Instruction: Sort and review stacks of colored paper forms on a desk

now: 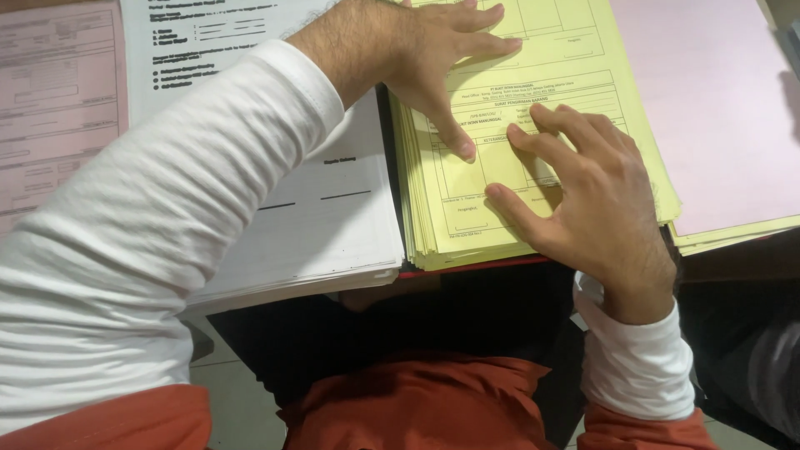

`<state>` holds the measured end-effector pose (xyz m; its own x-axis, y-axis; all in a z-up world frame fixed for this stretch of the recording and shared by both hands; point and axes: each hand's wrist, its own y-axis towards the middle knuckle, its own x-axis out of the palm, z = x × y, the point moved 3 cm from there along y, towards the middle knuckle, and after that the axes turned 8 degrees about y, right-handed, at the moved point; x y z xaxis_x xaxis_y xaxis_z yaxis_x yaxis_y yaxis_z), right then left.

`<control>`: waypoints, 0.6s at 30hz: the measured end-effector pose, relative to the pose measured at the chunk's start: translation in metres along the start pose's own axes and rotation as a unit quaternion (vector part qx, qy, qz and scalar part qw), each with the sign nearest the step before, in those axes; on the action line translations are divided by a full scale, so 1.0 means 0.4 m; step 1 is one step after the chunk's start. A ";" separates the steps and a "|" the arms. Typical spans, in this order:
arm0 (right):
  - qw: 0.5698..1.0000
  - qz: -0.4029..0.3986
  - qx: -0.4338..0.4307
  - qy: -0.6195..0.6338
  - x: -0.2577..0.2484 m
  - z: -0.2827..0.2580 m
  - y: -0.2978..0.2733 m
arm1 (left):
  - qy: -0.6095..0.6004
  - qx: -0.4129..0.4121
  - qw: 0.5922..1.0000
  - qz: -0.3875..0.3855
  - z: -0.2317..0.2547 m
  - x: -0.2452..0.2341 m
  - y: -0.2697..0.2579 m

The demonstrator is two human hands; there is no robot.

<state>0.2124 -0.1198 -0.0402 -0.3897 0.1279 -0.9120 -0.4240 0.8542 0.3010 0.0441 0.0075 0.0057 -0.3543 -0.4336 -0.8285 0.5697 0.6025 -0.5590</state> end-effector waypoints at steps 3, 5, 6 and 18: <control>1.000 0.009 0.012 -0.003 -0.011 -0.017 -0.038 | 0.009 -0.004 1.000 0.008 -0.005 0.004 0.013; 1.000 0.013 0.018 -0.009 -0.010 -0.015 -0.073 | 0.010 -0.005 1.000 0.004 -0.003 0.003 0.011; 0.999 0.018 0.024 -0.015 -0.010 -0.014 -0.089 | 0.011 -0.008 1.000 0.002 -0.002 0.002 0.010; 0.993 0.077 0.089 -0.018 -0.042 -0.057 -0.259 | -0.001 0.009 0.999 0.040 -0.021 0.022 0.050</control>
<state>0.2440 -0.2219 -0.0498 -0.4074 0.2787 -0.8697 -0.2099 0.8982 0.3862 0.0459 0.0212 -0.0130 -0.3065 -0.3853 -0.8704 0.6091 0.6233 -0.4904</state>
